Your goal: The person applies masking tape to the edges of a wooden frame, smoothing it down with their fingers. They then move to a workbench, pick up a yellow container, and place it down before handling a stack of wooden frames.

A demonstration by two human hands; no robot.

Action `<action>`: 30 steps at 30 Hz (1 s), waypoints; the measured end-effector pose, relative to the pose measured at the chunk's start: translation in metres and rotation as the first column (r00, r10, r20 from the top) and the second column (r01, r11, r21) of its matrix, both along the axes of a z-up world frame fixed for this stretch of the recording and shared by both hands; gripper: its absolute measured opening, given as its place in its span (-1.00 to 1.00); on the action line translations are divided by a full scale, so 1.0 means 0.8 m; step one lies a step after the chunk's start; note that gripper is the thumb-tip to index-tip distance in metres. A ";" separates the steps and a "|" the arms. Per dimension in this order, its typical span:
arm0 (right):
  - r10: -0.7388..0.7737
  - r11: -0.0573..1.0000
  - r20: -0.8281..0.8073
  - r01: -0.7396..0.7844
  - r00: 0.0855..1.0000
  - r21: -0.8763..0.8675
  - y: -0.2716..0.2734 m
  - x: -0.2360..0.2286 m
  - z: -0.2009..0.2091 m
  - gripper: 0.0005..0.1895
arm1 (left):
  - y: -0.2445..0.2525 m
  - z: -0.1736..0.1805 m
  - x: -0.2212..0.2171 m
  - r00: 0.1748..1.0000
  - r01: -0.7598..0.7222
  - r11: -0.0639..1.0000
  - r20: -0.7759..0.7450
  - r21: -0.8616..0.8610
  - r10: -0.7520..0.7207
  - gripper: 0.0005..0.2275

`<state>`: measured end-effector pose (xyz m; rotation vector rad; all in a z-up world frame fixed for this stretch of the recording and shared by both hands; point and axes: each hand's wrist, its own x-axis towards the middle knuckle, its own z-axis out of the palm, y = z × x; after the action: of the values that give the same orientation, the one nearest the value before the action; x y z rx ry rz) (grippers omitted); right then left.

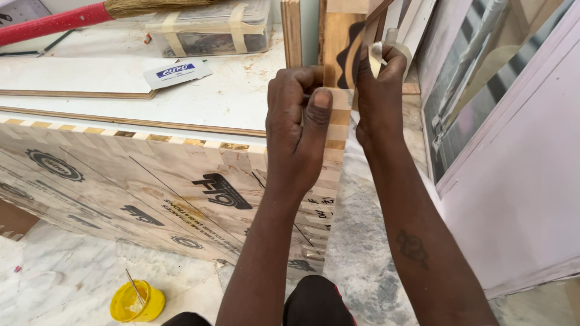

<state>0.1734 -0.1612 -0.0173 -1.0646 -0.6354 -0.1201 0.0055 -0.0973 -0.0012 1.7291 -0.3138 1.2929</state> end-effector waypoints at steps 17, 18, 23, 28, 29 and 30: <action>-0.166 0.985 0.284 0.169 0.944 0.014 -0.026 -0.121 -0.014 -0.15 | 0.035 -0.010 0.000 0.996 -0.022 0.997 0.092 0.068 0.016 -0.77; -0.173 0.985 0.286 0.174 0.943 0.020 -0.025 -0.130 -0.016 -0.18 | 0.037 -0.011 -0.003 0.995 -0.019 0.996 0.097 0.082 0.011 -0.76; -0.171 0.983 0.270 0.184 0.948 -0.024 -0.029 -0.157 -0.004 -0.17 | 0.059 -0.007 -0.016 0.992 0.053 0.993 0.110 0.101 -0.064 -0.76; -0.283 0.953 0.291 0.303 0.914 -0.025 -0.017 -0.156 0.024 -0.17 | 0.051 0.010 -0.009 0.982 -0.064 0.998 0.177 0.003 0.063 -0.85; -0.310 0.944 0.299 0.328 0.902 -0.012 -0.013 -0.155 0.024 -0.17 | 0.050 0.013 -0.007 0.978 -0.071 0.997 0.194 -0.019 0.073 -0.86; -0.335 0.936 0.304 0.352 0.892 -0.003 -0.009 -0.155 0.022 -0.17 | 0.047 0.014 -0.006 0.975 -0.078 0.996 0.207 -0.044 0.085 -0.87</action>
<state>0.0496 -0.1687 0.0002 -1.2205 -0.7198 -0.5857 0.0004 -0.0595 0.0097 1.5930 -0.3404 1.5352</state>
